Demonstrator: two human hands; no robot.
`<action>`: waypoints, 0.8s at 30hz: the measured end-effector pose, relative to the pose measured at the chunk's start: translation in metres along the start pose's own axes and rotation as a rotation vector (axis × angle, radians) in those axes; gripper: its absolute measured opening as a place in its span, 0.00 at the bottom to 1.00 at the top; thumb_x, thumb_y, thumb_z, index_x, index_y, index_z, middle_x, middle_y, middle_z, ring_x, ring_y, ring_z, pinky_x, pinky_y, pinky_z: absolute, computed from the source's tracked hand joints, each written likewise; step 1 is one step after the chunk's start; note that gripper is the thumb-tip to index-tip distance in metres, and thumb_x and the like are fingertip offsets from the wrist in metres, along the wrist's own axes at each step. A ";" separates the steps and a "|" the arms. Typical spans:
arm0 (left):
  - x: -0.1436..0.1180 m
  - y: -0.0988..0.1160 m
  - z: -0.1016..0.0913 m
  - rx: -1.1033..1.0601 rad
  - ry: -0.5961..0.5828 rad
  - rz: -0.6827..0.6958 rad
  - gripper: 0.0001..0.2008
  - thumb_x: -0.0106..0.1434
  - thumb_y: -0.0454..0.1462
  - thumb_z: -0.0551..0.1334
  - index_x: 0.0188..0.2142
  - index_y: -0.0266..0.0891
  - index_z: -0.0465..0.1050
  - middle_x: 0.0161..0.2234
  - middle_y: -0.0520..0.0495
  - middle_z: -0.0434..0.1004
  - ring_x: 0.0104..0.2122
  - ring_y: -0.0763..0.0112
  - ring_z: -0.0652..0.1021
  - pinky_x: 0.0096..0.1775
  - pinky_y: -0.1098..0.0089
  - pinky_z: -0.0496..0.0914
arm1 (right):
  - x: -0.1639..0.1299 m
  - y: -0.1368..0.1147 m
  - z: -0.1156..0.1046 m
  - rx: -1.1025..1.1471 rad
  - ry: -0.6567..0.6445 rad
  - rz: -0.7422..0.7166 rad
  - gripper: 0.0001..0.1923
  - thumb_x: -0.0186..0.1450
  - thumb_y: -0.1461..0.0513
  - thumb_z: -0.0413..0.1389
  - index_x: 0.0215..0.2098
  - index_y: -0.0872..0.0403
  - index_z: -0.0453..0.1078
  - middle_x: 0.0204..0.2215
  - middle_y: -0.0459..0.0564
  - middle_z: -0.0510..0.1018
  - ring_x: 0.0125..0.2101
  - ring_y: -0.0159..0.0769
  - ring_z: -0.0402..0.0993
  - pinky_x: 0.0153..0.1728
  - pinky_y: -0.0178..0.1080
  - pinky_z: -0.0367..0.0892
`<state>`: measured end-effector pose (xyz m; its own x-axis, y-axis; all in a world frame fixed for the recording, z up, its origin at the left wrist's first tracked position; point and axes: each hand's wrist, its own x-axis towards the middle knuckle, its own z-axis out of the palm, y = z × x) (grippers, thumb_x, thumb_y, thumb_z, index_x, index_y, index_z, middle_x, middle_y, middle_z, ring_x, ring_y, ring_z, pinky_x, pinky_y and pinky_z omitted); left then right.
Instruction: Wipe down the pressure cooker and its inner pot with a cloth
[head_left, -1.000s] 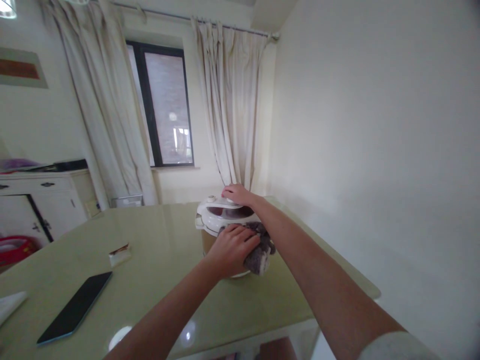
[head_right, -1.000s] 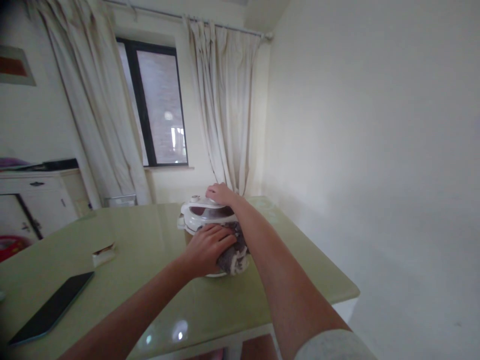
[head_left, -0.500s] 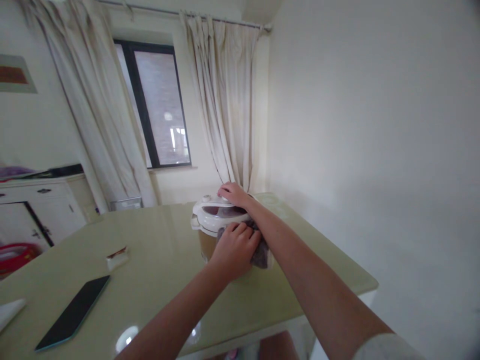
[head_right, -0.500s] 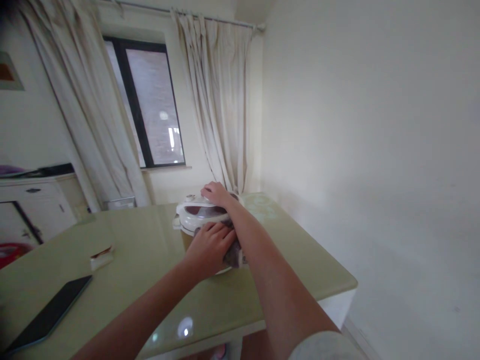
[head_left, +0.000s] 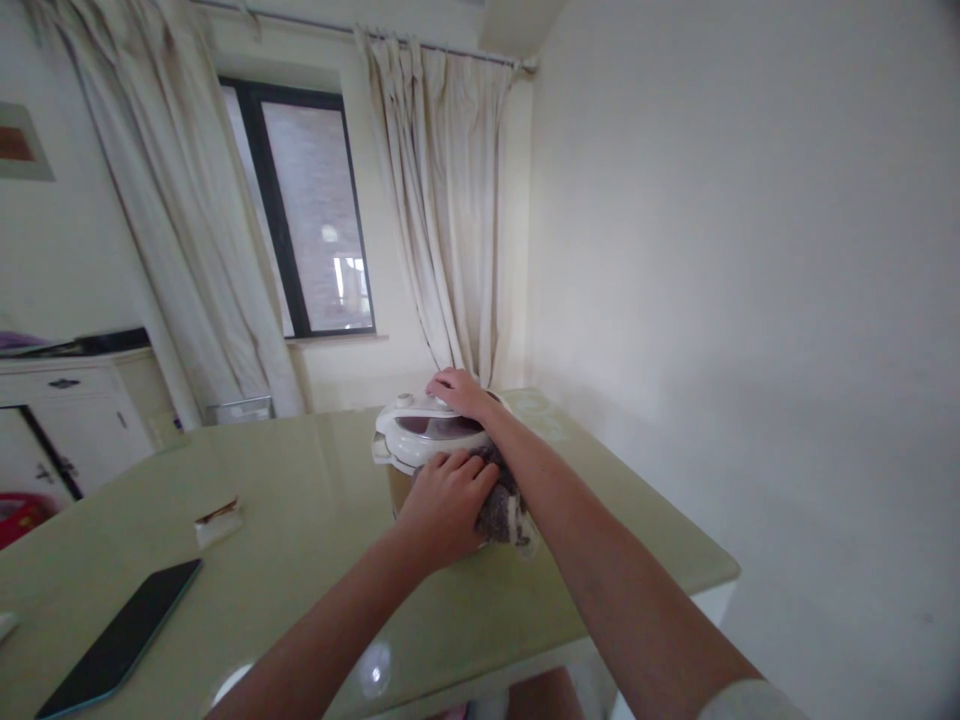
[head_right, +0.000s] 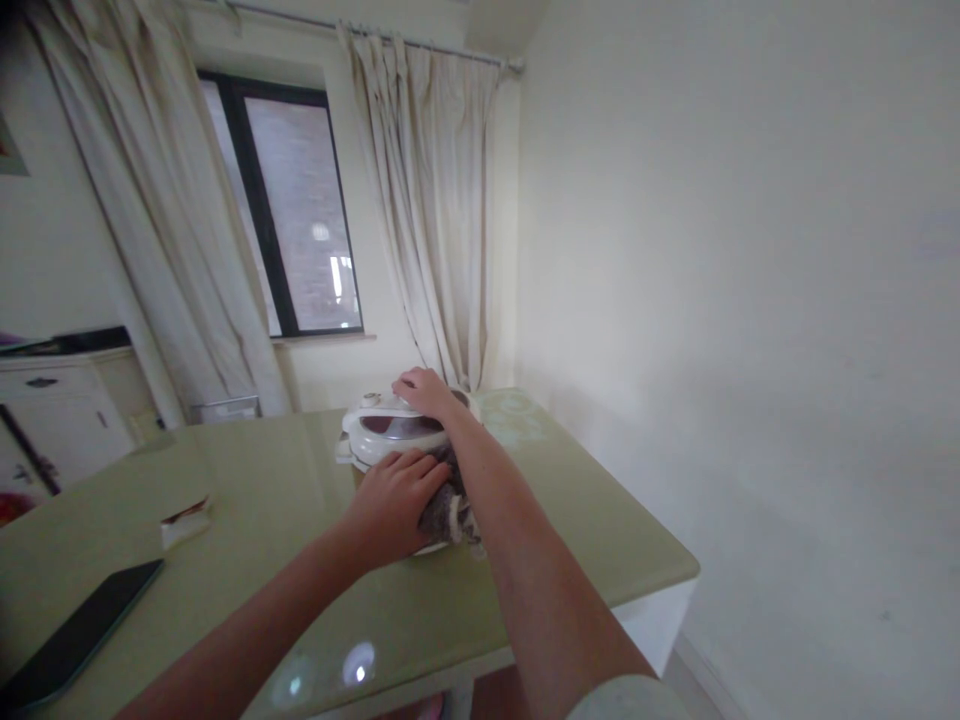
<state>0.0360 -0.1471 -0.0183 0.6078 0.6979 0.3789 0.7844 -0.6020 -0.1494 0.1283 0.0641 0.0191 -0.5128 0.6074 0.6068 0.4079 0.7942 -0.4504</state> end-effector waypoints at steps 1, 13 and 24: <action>0.005 0.003 -0.002 -0.004 -0.011 0.023 0.21 0.58 0.42 0.70 0.51 0.42 0.75 0.49 0.41 0.81 0.52 0.49 0.77 0.52 0.51 0.70 | 0.000 -0.001 0.000 -0.001 -0.002 0.003 0.12 0.73 0.63 0.56 0.34 0.56 0.80 0.35 0.48 0.80 0.40 0.33 0.73 0.45 0.35 0.61; -0.018 -0.011 0.003 -0.153 0.115 -0.241 0.21 0.56 0.37 0.71 0.49 0.47 0.76 0.45 0.45 0.83 0.46 0.54 0.80 0.45 0.58 0.73 | -0.001 0.005 0.001 0.042 -0.002 0.035 0.13 0.73 0.57 0.58 0.36 0.54 0.81 0.35 0.48 0.80 0.40 0.34 0.73 0.46 0.36 0.62; -0.019 -0.029 -0.001 -0.254 0.110 -0.177 0.23 0.55 0.33 0.68 0.51 0.47 0.76 0.48 0.46 0.83 0.50 0.55 0.79 0.52 0.58 0.72 | -0.003 0.003 0.001 0.092 -0.004 0.024 0.16 0.74 0.53 0.57 0.36 0.53 0.81 0.37 0.48 0.81 0.41 0.36 0.73 0.47 0.37 0.63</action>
<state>0.0014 -0.1431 -0.0199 0.4366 0.7626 0.4773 0.8124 -0.5621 0.1549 0.1309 0.0644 0.0152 -0.5068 0.6266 0.5921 0.3496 0.7772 -0.5232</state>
